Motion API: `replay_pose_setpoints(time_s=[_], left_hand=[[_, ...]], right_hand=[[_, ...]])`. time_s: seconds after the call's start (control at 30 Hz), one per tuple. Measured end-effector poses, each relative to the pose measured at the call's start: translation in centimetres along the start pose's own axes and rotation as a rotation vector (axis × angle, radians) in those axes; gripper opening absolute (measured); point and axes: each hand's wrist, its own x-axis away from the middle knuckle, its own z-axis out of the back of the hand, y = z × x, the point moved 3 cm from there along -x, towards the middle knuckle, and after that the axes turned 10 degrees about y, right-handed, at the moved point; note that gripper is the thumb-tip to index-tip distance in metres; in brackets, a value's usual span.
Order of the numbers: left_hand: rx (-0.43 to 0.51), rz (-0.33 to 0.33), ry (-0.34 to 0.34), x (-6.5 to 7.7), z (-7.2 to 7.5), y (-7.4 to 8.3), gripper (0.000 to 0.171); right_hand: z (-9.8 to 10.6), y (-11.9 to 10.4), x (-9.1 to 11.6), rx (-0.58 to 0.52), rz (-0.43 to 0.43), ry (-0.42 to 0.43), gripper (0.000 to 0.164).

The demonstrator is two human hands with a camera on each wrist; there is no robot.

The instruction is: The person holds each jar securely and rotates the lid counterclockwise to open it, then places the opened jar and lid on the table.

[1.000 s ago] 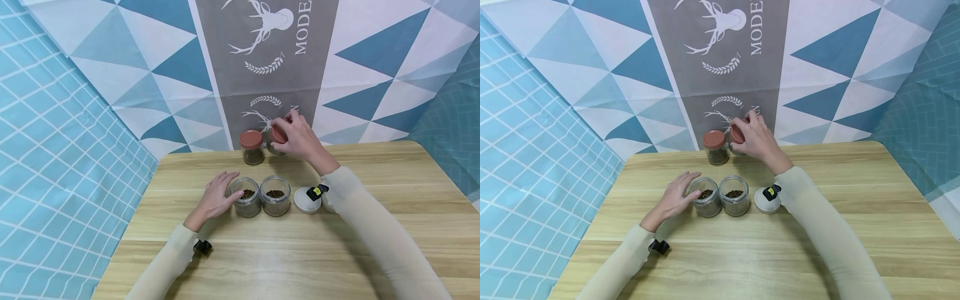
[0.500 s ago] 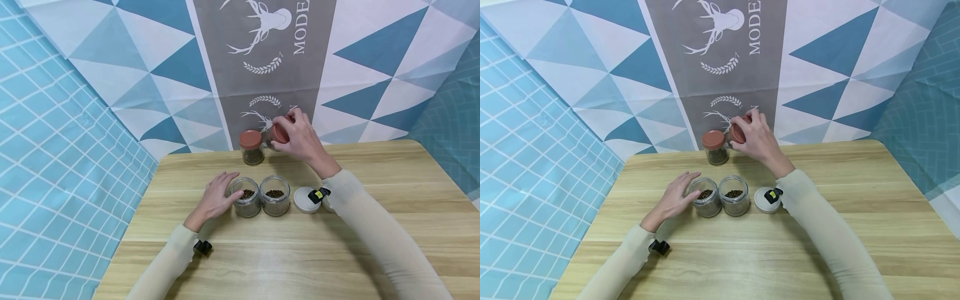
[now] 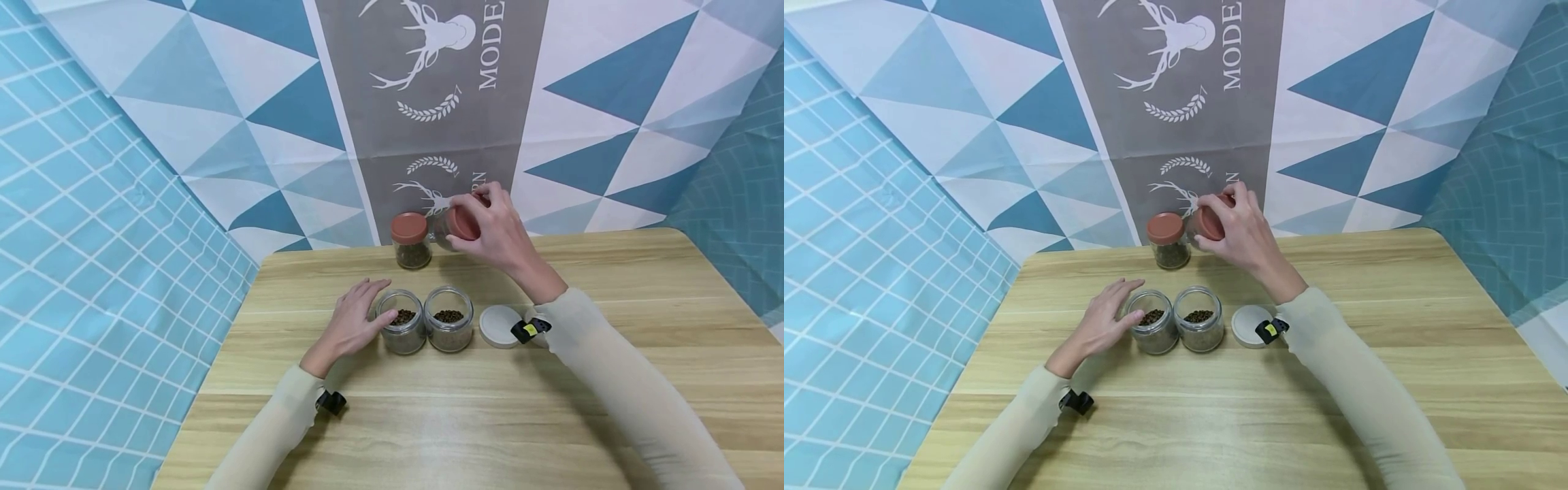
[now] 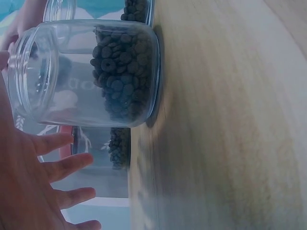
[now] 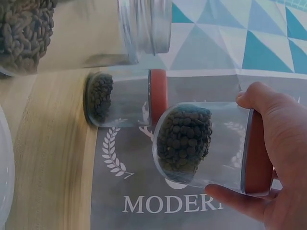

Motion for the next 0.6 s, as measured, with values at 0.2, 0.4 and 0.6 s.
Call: replay_pose_setpoints(time_s=[0.2,0.4,0.6], left_hand=[[0.006,-0.005,0.007,0.0,0.0,0.0,0.096],[0.002,-0.007,0.013,-0.1,-0.1,0.0,0.096],[0.005,-0.002,0.015,-0.2,0.1,0.1,0.095]], right_hand=[[0.8,-0.7,0.6,-0.038,0.005,0.03,0.054],[1.5,-1.4,1.4,-0.074,-0.013,0.051,0.052],[2.0,-1.9,2.0,-0.123,-0.03,0.069,0.05]])
